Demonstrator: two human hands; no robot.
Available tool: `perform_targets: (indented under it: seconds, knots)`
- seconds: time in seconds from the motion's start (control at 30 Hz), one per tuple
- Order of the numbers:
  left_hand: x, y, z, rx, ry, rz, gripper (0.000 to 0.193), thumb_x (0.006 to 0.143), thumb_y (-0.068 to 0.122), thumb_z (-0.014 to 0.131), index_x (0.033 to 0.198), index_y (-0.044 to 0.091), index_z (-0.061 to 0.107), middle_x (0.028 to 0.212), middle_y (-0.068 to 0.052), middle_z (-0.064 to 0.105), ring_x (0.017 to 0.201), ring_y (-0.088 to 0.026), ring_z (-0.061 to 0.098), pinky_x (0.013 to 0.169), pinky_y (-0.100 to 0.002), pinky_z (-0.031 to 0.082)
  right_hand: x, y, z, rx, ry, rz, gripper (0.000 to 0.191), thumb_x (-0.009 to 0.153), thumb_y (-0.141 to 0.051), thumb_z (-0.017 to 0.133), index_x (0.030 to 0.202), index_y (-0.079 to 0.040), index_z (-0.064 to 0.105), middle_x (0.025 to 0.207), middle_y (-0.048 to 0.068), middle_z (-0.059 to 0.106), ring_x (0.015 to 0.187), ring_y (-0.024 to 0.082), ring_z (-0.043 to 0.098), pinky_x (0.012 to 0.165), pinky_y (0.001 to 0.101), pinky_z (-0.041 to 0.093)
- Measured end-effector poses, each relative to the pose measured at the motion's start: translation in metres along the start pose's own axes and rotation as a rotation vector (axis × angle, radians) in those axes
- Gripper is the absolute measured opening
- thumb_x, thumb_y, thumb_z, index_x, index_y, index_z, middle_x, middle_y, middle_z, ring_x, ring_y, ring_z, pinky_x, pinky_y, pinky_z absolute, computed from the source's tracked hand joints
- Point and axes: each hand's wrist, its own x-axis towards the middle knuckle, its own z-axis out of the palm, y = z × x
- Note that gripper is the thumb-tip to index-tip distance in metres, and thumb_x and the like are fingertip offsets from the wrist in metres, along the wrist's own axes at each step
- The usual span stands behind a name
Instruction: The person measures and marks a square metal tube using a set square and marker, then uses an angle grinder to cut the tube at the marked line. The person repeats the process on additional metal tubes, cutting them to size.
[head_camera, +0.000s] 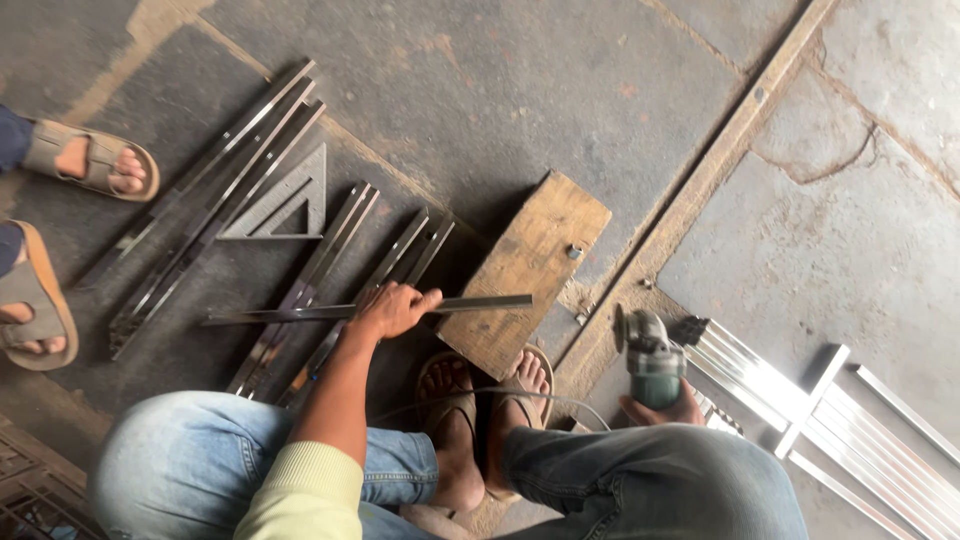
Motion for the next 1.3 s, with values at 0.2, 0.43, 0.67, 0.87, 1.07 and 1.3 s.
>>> perform_targets:
  seconds: [0.2, 0.43, 0.67, 0.87, 1.07, 1.3]
  knots:
    - [0.018, -0.005, 0.021, 0.144, 0.226, 0.203, 0.069, 0.099, 0.066, 0.039, 0.074, 0.013, 0.076, 0.073, -0.014, 0.073, 0.070, -0.035, 0.072, 0.070, -0.048, 0.057, 0.017, -0.021, -0.001, -0.143, -0.124, -0.200, 0.078, 0.062, -0.035, 0.090, 0.128, -0.006, 0.060, 0.103, 0.013, 0.075, 0.090, 0.026, 0.074, 0.085, 0.0411, 0.059]
    - [0.032, -0.017, 0.038, 0.213, 0.356, 0.335, 0.061, 0.103, 0.055, 0.047, 0.065, 0.013, 0.069, 0.062, -0.012, 0.069, 0.058, -0.031, 0.068, 0.062, -0.045, 0.055, 0.042, -0.047, -0.005, -0.247, -0.306, -0.228, 0.077, 0.063, -0.032, 0.089, 0.129, -0.006, 0.059, 0.105, 0.015, 0.077, 0.089, 0.026, 0.076, 0.086, 0.0419, 0.061]
    - [0.039, -0.026, 0.058, 0.158, 0.425, 0.357, 0.051, 0.106, 0.041, 0.050, 0.066, 0.014, 0.068, 0.053, -0.009, 0.065, 0.049, -0.026, 0.066, 0.058, -0.040, 0.054, 0.070, -0.042, -0.011, -0.501, -0.337, -0.212, 0.080, 0.061, -0.035, 0.091, 0.129, -0.008, 0.058, 0.106, 0.015, 0.074, 0.087, 0.027, 0.076, 0.087, 0.0431, 0.061]
    - [0.037, -0.023, 0.055, 0.211, 0.573, 0.446, 0.045, 0.102, 0.033, 0.052, 0.063, 0.012, 0.066, 0.056, -0.011, 0.065, 0.053, -0.027, 0.067, 0.059, -0.039, 0.054, 0.088, -0.033, -0.018, -0.487, -0.413, -0.266, 0.078, 0.060, -0.038, 0.089, 0.124, -0.006, 0.059, 0.103, 0.016, 0.074, 0.083, 0.028, 0.076, 0.084, 0.0420, 0.064]
    - [0.030, -0.015, 0.044, 0.209, 0.546, 0.433, 0.045, 0.103, 0.032, 0.051, 0.065, 0.012, 0.065, 0.058, -0.010, 0.065, 0.053, -0.028, 0.066, 0.063, -0.041, 0.054, 0.090, -0.042, -0.019, -0.518, -0.433, -0.291, 0.076, 0.059, -0.040, 0.087, 0.121, -0.006, 0.061, 0.098, 0.016, 0.074, 0.081, 0.030, 0.076, 0.082, 0.0434, 0.063]
    - [0.026, -0.011, 0.037, 0.190, 0.559, 0.433, 0.045, 0.103, 0.033, 0.049, 0.067, 0.012, 0.067, 0.059, -0.010, 0.066, 0.055, -0.028, 0.066, 0.064, -0.042, 0.053, 0.094, -0.042, -0.018, -0.532, -0.439, -0.336, 0.075, 0.060, -0.042, 0.087, 0.120, -0.005, 0.062, 0.098, 0.017, 0.074, 0.083, 0.031, 0.075, 0.082, 0.0440, 0.063]
